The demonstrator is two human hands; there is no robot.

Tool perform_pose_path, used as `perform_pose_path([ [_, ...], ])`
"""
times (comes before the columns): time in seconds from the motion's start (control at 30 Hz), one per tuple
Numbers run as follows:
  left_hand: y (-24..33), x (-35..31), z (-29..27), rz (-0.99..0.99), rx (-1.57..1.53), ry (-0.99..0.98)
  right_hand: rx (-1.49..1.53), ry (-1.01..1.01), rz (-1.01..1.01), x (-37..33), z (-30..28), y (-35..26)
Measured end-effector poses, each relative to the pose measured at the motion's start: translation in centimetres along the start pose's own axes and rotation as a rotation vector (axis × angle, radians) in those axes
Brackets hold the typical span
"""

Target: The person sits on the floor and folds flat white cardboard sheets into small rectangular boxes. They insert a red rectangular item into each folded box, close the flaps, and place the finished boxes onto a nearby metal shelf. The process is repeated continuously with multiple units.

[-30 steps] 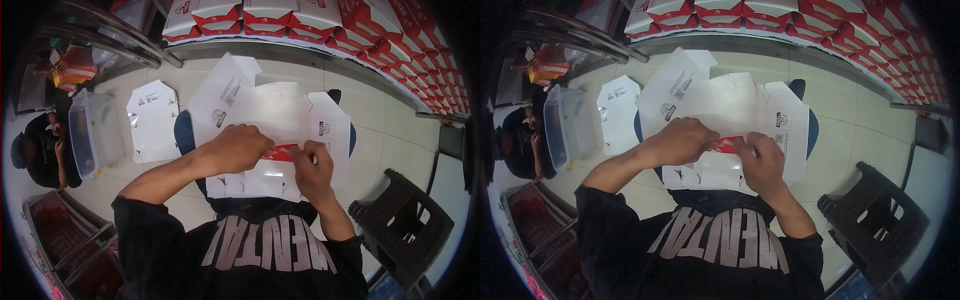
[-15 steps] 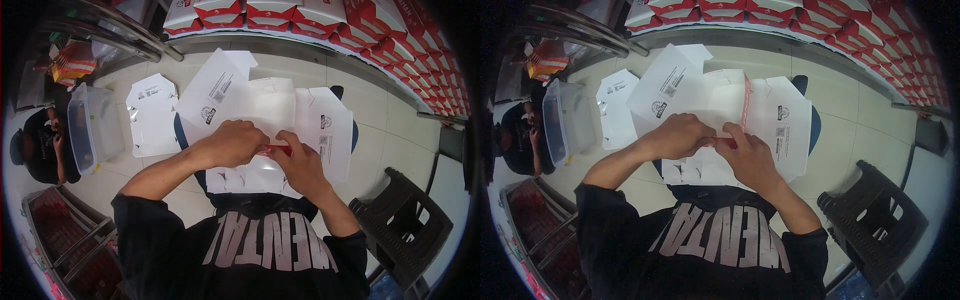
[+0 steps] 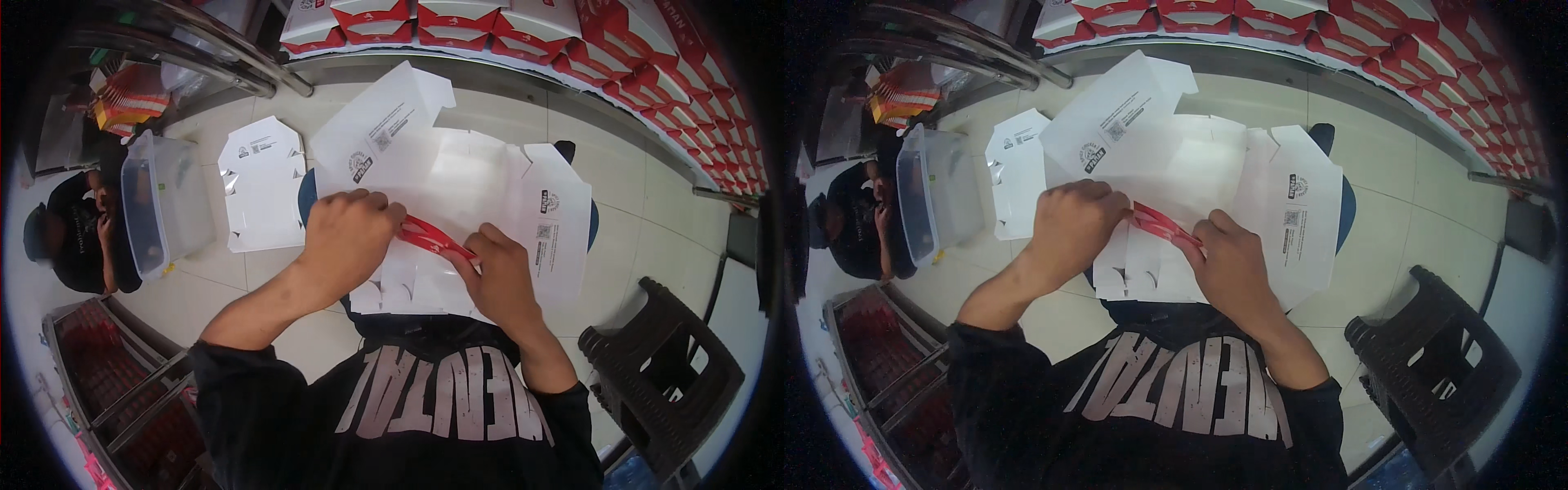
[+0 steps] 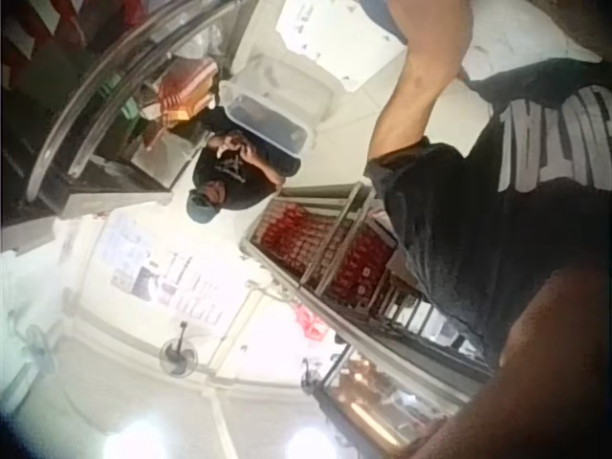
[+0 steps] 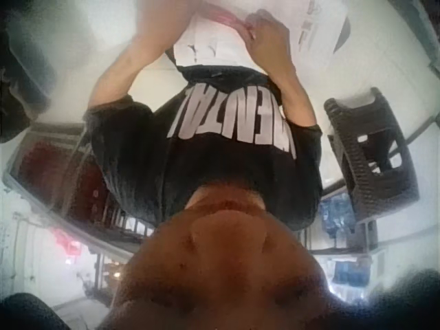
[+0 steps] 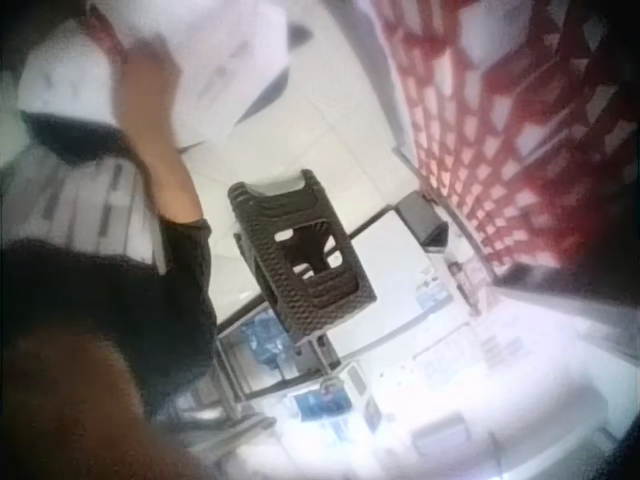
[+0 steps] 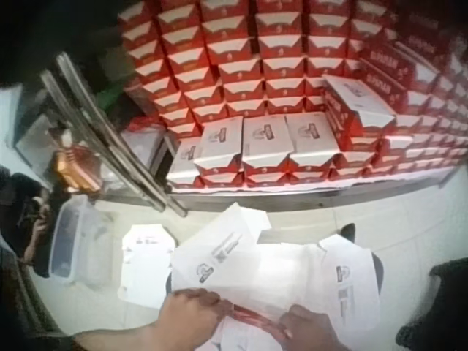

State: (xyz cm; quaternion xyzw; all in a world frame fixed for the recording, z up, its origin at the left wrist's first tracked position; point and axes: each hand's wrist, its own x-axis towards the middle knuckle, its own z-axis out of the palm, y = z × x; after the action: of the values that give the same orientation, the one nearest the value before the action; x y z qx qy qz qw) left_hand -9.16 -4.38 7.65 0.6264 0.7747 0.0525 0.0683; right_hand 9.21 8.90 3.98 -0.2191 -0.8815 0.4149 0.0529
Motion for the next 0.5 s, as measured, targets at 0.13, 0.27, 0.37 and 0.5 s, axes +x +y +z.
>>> perform_pose_path([
  [0.13,1.9,1.1,0.6,0.218,0.118,-0.023,0.099,-0.002,-0.079,0.5,-0.3,-1.1],
  [0.27,2.3,2.4,-1.4,0.255,0.179,-0.024,0.133,0.137,-0.121,0.6,-0.7,-1.4],
  [0.37,1.7,2.7,-4.9,0.347,-0.078,0.476,0.247,0.313,-0.08,0.1,-1.8,-1.7],
  [0.5,3.2,1.7,-0.5,-0.008,-0.4,0.575,0.52,0.352,0.044,0.1,-2.8,-4.3],
])
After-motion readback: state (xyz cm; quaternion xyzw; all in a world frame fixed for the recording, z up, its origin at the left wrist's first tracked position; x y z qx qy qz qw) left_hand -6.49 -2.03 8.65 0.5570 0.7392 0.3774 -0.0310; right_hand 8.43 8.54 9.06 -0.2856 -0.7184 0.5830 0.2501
